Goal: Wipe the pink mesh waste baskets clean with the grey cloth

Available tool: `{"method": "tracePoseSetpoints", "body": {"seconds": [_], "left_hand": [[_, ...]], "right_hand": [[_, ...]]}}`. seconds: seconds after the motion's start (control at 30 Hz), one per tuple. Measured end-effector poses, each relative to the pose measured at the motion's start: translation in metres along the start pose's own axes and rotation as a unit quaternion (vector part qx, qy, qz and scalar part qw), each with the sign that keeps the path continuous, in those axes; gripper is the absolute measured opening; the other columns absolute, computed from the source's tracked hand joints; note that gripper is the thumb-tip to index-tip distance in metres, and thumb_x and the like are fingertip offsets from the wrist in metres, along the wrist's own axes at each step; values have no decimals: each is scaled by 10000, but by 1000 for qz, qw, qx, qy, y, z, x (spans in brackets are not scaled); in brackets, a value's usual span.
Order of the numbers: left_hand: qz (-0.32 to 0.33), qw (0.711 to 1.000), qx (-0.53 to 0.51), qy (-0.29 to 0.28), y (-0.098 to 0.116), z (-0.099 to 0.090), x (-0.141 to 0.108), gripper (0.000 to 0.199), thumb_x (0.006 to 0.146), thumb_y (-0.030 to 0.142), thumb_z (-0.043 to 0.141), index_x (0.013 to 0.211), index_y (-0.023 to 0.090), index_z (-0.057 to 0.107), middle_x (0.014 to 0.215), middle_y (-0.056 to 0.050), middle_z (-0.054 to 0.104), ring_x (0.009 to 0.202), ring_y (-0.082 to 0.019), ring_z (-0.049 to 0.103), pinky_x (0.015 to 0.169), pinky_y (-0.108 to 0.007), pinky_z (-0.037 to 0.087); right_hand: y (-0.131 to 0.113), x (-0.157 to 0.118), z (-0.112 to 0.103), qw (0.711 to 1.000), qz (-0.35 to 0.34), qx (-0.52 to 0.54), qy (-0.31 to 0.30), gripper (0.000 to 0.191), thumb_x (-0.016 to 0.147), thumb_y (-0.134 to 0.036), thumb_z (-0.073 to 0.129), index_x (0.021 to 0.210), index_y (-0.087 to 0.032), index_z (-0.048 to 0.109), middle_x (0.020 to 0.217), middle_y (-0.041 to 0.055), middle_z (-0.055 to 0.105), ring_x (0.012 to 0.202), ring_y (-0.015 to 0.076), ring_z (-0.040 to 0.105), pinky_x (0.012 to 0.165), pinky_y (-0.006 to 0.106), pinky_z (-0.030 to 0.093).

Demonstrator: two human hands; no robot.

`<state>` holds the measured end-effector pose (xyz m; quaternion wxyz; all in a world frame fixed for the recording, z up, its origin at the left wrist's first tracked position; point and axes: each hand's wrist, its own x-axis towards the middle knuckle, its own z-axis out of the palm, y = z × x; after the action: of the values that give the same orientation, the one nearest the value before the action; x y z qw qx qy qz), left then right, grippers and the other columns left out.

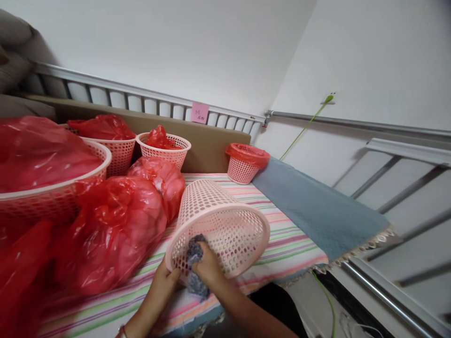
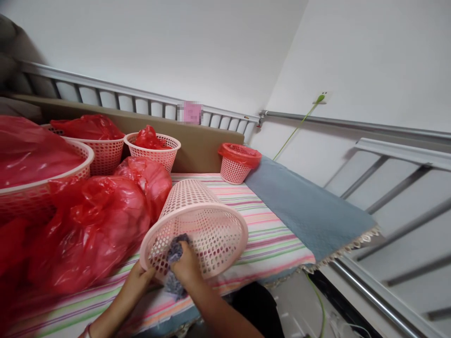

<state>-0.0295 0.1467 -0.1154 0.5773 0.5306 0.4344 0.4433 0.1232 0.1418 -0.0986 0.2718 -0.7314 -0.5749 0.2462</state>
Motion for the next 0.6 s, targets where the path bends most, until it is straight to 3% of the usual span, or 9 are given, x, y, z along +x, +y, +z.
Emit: {"method": "tracePoseSetpoints", "body": {"seconds": [0.07,0.13,0.2,0.3,0.47,0.6], "left_hand": [[-3,1000,-8,17,-7,5,-7,327,675,326,551,897,110,656,836,-98,740,890,-314,666,840,-448,516],[0,999,-31,39,-15,14,-16,409,700,352,540,1012,107,638,1031,-120,715,1070,-318,604,963,-448,446],[-4,996,-66,54,-20,22,-23,491,706,363,558,1129,117,598,1183,-123,657,1197,-315,519,1040,-449,372],[-29,997,-60,30,-13,23,-26,512,726,416,585,1150,129,595,1192,-121,657,1199,-313,519,1057,-457,350],[-10,997,83,-1,10,-2,-16,409,746,435,542,994,120,626,1035,-136,710,977,-307,636,954,-468,440],[-37,993,112,-11,3,-5,-15,362,694,406,530,883,117,641,917,-138,724,940,-332,635,874,-454,488]], "right_hand": [[-21,-4,10,987,-4,159,-17,567,572,-124,548,1135,-197,538,916,23,674,821,187,632,733,278,488],[-31,-10,11,975,-39,216,-32,600,548,-126,549,1145,-191,539,949,30,671,848,198,629,761,294,493],[-26,-15,5,986,-75,144,-35,659,516,-106,550,1169,-192,541,1045,53,649,948,218,602,850,319,467],[-1,-22,-9,994,-96,-41,-38,688,536,-90,544,1215,-200,533,1147,89,594,1063,238,544,936,337,407],[29,-21,-38,953,-153,-258,-46,573,668,-78,464,1207,-259,538,1052,87,588,970,228,553,835,320,410],[34,-5,-60,935,-100,-341,-8,510,697,-79,456,1163,-259,558,1004,106,579,914,256,550,757,338,395]]}}
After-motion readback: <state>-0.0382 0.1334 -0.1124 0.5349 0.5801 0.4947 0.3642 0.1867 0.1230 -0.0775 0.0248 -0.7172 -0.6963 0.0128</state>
